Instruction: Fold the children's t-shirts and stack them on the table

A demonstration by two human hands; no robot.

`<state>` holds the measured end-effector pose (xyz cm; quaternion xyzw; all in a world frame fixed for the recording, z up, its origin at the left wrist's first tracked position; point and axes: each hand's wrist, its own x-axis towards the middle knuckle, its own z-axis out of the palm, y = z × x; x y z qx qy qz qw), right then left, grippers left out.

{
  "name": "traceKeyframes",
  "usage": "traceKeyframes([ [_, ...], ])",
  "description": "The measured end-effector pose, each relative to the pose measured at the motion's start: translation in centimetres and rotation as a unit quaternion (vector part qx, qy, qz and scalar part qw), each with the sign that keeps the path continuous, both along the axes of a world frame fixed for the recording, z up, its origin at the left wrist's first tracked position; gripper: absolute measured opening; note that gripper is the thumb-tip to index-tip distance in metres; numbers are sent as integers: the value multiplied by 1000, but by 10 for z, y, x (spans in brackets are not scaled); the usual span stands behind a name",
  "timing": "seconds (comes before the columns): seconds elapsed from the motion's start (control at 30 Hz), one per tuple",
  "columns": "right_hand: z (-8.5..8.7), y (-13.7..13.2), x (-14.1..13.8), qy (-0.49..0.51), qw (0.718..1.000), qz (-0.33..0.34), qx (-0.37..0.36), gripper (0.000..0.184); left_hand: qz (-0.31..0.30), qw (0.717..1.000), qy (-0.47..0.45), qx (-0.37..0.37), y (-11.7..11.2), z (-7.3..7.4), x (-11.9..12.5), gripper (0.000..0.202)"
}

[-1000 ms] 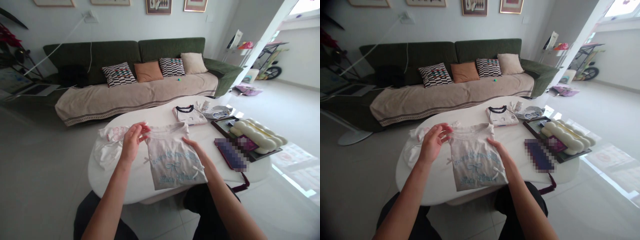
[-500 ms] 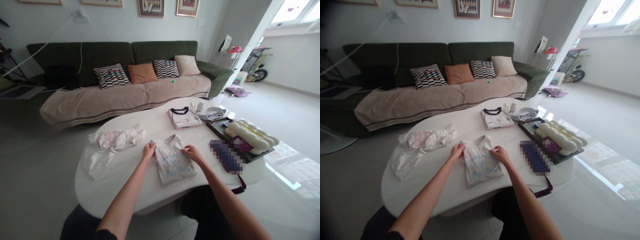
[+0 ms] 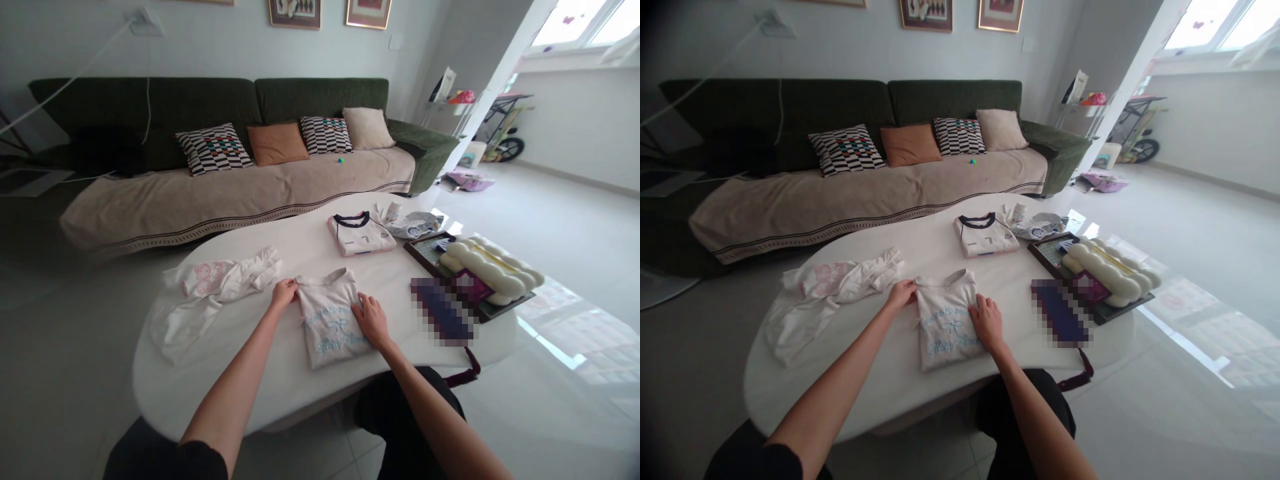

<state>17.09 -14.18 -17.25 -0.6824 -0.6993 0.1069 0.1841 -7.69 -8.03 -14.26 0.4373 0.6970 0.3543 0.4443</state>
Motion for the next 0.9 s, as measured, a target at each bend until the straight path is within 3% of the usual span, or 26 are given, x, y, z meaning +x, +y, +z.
traceKeyframes([
  [0.1, 7, 0, -1, 16, 999, 10, 26, 50, 33, 992, 102, 59, -21, -10, 14, 42],
  [0.17, 13, 1, -5, -7, 997, 47, 60, 53, 16, 965, 215, 147, -40, -15, 28, 53],
  [0.27, 21, 10, -18, -67, 988, 125, 61, 55, -76, 898, 365, 235, -62, -22, 51, 64],
  [0.33, 22, 19, -26, -92, 984, 149, 21, 60, -144, 873, 416, 207, -65, -22, 60, 69],
  [0.5, 18, 40, -29, -105, 979, 144, -103, 71, -235, 849, 454, 134, -42, -7, 53, 75],
  [0.6, 17, 43, -26, -96, 980, 145, -94, 71, -241, 844, 459, 135, -26, 1, 43, 66],
  [0.73, 16, 49, -29, -83, 987, 119, -64, 67, -247, 851, 449, 118, -15, -9, 35, 60],
  [0.9, 22, 56, -31, -76, 983, 126, -109, 65, -261, 857, 432, 108, -11, -14, 32, 58],
])
